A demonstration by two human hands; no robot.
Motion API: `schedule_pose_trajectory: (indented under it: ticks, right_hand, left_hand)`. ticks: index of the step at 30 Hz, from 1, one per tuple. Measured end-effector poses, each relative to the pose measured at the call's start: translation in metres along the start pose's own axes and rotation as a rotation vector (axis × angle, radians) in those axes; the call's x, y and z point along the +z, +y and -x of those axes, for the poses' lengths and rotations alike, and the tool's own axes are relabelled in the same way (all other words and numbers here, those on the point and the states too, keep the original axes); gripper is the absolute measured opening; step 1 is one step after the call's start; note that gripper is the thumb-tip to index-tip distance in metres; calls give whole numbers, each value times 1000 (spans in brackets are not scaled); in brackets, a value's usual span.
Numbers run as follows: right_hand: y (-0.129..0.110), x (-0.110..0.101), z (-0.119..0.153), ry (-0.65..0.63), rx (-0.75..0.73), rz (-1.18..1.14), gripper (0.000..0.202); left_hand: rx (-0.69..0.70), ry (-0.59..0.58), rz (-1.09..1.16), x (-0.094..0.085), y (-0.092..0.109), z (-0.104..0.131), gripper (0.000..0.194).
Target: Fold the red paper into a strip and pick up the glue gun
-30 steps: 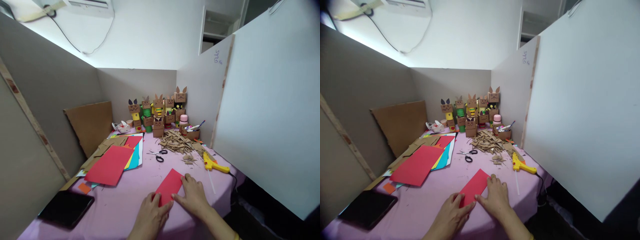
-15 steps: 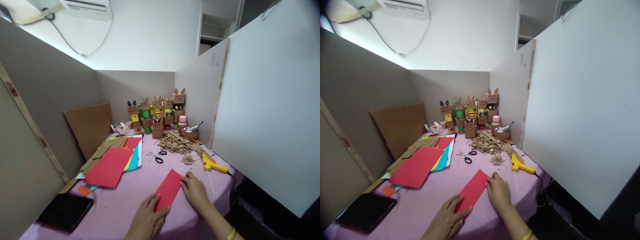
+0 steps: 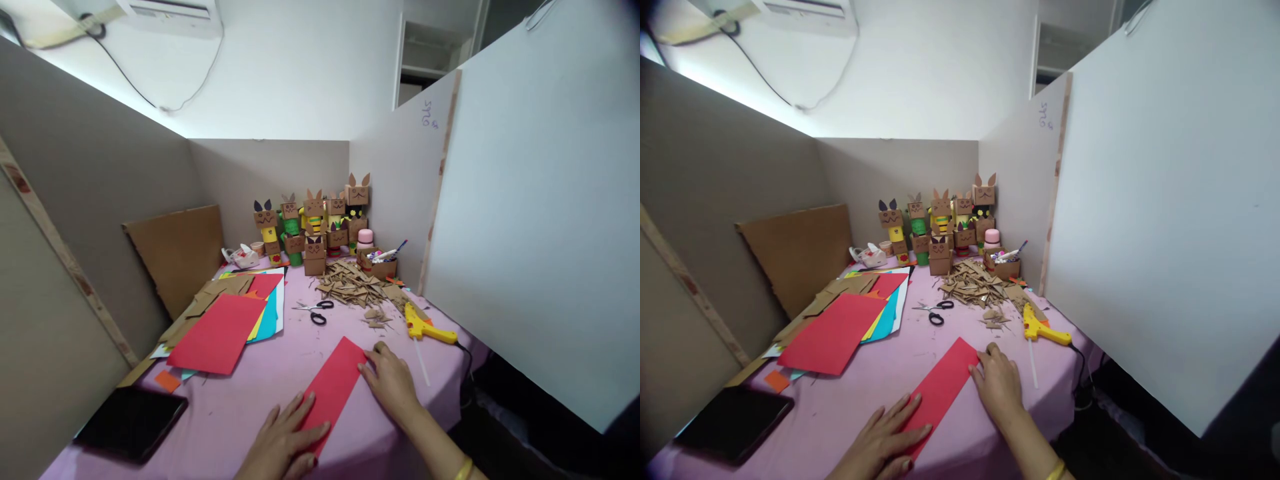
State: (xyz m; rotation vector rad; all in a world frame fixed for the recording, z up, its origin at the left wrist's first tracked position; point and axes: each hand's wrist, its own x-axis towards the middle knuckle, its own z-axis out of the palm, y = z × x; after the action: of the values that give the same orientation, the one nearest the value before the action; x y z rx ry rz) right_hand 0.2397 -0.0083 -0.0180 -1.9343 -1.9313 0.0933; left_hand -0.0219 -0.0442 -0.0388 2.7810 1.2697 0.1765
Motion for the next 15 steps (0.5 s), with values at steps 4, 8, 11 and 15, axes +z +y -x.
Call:
schedule_pose_trajectory:
  ticks: [4,8,11,15]
  right_hand:
    - [0,-1,0,-7,0,3,32]
    - [0,-2,1,-9,-2,1,32]
    - [0,-1,2,-10,-4,-1,31]
    - [-1,-1,2,-13,-2,2,30]
  left_hand:
    - [-1,54,-62,6,1,9,48]
    - [66,121,-185,13,0,19,55]
    - [172,257,-291,20,0,21,57]
    - [315,464,-342,30,2,20,38]
